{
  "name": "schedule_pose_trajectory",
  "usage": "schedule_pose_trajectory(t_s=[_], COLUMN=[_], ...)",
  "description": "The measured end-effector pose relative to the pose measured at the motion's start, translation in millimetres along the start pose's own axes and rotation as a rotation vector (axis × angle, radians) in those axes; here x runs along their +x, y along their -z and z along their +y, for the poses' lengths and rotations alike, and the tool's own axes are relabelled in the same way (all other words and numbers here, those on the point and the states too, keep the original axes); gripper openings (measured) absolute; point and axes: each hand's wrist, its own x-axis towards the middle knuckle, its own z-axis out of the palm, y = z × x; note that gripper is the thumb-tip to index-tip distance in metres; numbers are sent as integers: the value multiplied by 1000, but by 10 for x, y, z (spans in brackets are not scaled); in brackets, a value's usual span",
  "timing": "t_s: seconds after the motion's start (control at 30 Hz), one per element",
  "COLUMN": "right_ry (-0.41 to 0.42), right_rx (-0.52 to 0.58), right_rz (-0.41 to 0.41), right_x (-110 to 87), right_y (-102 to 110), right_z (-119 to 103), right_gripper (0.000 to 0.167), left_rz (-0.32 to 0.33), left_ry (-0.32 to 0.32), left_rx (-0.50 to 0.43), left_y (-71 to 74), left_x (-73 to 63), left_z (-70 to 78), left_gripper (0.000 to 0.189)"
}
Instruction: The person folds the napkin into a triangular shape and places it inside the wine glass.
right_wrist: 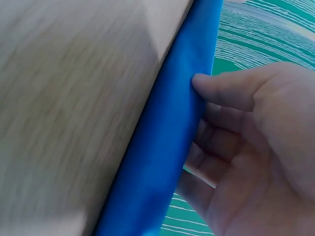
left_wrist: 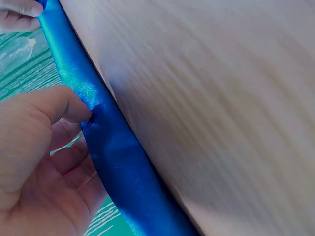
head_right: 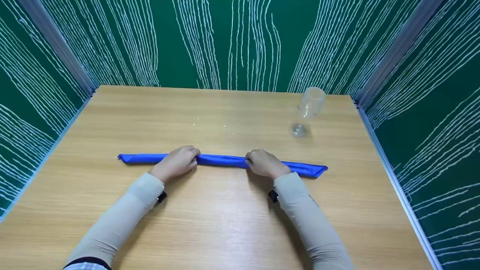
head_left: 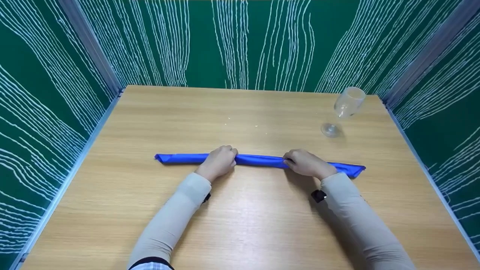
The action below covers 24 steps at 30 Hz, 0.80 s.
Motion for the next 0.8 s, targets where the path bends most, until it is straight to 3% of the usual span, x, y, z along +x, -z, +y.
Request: schedule_pose_trajectory(t_s=[0.37,0.63,0.8], right_ry=[-114,-108,-78], right_rx=[115,63,-20], right_rz=[22,6,58], right_x=[38,93,130], right_y=[-29,-14,-64], right_z=[31,0,15], right_gripper=[12,9,7], left_rz=[-47,-59,-89], left_ry=[38,75,88], left_rx=[-17,-2,15], left_y=[16,27,48], left_x=[28,86,130], left_z=[11,28,30], left_gripper=[28,26,26])
